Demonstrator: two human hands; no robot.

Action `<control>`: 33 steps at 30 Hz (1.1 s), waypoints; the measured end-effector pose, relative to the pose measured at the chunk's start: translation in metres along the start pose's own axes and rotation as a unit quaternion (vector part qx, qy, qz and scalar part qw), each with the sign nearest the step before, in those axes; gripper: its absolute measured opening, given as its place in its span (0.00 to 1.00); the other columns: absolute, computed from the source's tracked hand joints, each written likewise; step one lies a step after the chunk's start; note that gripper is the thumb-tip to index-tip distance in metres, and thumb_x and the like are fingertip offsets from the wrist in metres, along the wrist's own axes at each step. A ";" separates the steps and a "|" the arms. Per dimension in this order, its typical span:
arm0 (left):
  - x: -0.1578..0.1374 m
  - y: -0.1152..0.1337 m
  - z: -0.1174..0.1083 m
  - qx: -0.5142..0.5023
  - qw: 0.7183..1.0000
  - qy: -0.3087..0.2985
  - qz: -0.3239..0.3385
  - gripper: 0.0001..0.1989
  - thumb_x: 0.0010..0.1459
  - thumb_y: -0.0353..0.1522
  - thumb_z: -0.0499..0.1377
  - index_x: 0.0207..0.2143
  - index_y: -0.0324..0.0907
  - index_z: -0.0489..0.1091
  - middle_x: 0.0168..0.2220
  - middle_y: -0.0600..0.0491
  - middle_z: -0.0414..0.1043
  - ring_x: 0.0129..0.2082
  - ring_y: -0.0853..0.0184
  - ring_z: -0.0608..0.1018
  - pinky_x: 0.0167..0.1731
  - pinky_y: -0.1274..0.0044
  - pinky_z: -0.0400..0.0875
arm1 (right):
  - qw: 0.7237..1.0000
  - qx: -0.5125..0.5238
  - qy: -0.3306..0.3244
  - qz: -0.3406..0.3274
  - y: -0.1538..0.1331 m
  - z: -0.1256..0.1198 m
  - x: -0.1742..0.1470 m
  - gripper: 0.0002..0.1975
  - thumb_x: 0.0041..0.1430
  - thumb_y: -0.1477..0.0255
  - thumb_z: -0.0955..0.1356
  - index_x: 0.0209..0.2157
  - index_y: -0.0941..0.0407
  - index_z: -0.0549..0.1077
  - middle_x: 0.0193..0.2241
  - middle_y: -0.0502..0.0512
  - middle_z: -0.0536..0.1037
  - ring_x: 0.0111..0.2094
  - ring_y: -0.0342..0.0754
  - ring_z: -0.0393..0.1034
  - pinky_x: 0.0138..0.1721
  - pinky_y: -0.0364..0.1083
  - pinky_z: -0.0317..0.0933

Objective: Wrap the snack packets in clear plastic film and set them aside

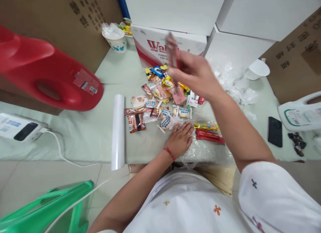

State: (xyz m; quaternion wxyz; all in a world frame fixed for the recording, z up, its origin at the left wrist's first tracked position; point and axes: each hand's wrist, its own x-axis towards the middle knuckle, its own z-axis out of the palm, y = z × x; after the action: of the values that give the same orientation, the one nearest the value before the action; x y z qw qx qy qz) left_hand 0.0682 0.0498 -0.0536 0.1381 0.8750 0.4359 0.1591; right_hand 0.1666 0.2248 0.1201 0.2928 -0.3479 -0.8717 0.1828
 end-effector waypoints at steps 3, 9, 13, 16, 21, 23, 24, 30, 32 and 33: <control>0.001 0.000 -0.001 -0.014 1.000 -0.003 -0.009 0.27 0.73 0.38 0.48 0.70 0.42 0.58 0.71 0.47 0.60 0.71 0.59 0.62 0.70 0.59 0.52 | 0.997 0.006 -0.071 -0.006 0.004 -0.056 -0.096 0.23 0.64 0.51 0.70 0.46 0.57 0.78 0.35 0.49 0.75 0.39 0.46 0.69 0.45 0.48 0.59; 0.007 -0.004 -0.004 -0.058 0.998 -0.006 -0.026 0.27 0.70 0.37 0.52 0.69 0.43 0.60 0.69 0.45 0.64 0.70 0.56 0.65 0.69 0.56 0.55 | 0.956 -0.120 -0.229 0.139 0.022 -0.042 -0.214 0.15 0.63 0.60 0.74 0.47 0.53 0.82 0.35 0.58 0.77 0.40 0.54 0.65 0.42 0.49 0.56; 0.016 -0.012 -0.009 -0.105 0.994 0.028 -0.011 0.24 0.69 0.35 0.53 0.65 0.40 0.65 0.66 0.42 0.67 0.68 0.56 0.68 0.67 0.58 0.62 | 0.958 -0.121 -0.206 0.160 0.027 -0.021 -0.219 0.21 0.66 0.58 0.70 0.56 0.52 0.77 0.45 0.60 0.78 0.45 0.56 0.65 0.45 0.50 0.55; 0.024 -0.016 -0.010 -0.117 0.992 0.052 0.004 0.23 0.69 0.32 0.51 0.64 0.41 0.67 0.65 0.43 0.69 0.67 0.59 0.69 0.67 0.60 0.64 | 0.962 -0.133 -0.159 0.178 0.034 -0.017 -0.212 0.21 0.71 0.59 0.65 0.57 0.55 0.76 0.49 0.63 0.77 0.49 0.58 0.64 0.48 0.51 0.55; 0.028 -0.015 -0.002 -0.047 0.998 -0.004 -0.037 0.27 0.64 0.24 0.49 0.65 0.39 0.65 0.66 0.43 0.68 0.69 0.56 0.67 0.66 0.57 0.64 | 0.938 -0.153 -0.260 0.170 0.033 -0.003 -0.216 0.24 0.66 0.53 0.69 0.54 0.56 0.77 0.48 0.64 0.77 0.53 0.61 0.62 0.49 0.53 0.53; 0.026 -0.011 0.000 -0.009 0.999 -0.021 -0.043 0.29 0.63 0.23 0.49 0.66 0.40 0.64 0.68 0.44 0.65 0.70 0.55 0.65 0.66 0.56 0.62 | 0.935 -0.171 -0.254 0.176 0.028 0.001 -0.227 0.23 0.66 0.55 0.70 0.53 0.57 0.77 0.48 0.65 0.76 0.53 0.61 0.61 0.49 0.53 0.52; 0.024 -0.010 0.001 0.006 0.999 -0.025 -0.043 0.29 0.63 0.23 0.49 0.67 0.40 0.64 0.69 0.45 0.63 0.70 0.54 0.64 0.66 0.56 0.61 | 0.937 -0.178 -0.245 0.177 0.026 0.003 -0.233 0.23 0.66 0.56 0.70 0.54 0.57 0.76 0.49 0.65 0.76 0.53 0.61 0.61 0.49 0.53 0.52; 0.019 -0.012 0.006 0.003 0.999 -0.004 -0.048 0.28 0.64 0.24 0.49 0.66 0.41 0.65 0.69 0.44 0.64 0.69 0.54 0.66 0.65 0.54 0.62 | 0.935 -0.182 -0.233 0.194 0.016 0.009 -0.251 0.26 0.66 0.54 0.69 0.57 0.57 0.73 0.51 0.66 0.74 0.54 0.62 0.60 0.51 0.55 0.54; 0.021 -0.018 0.003 -0.036 0.998 0.025 -0.034 0.26 0.65 0.25 0.49 0.64 0.40 0.67 0.67 0.43 0.67 0.68 0.56 0.68 0.66 0.55 0.63 | 0.937 -0.167 -0.238 0.195 0.019 0.010 -0.247 0.29 0.65 0.51 0.69 0.56 0.58 0.74 0.52 0.67 0.74 0.55 0.63 0.61 0.53 0.56 0.54; 0.022 -0.020 -0.001 -0.057 0.997 0.045 -0.021 0.25 0.65 0.25 0.49 0.63 0.41 0.68 0.67 0.43 0.67 0.68 0.57 0.68 0.66 0.55 0.64 | 0.940 -0.155 -0.237 0.190 0.021 0.008 -0.244 0.30 0.63 0.49 0.70 0.56 0.58 0.74 0.53 0.67 0.74 0.56 0.64 0.61 0.55 0.57 0.54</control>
State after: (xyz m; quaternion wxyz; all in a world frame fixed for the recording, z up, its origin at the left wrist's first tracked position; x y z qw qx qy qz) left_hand 0.0664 0.0793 -0.0572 0.1716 0.8482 0.4500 0.2204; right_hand 0.3151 0.0642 0.0093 -0.0203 -0.4947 -0.8511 0.1745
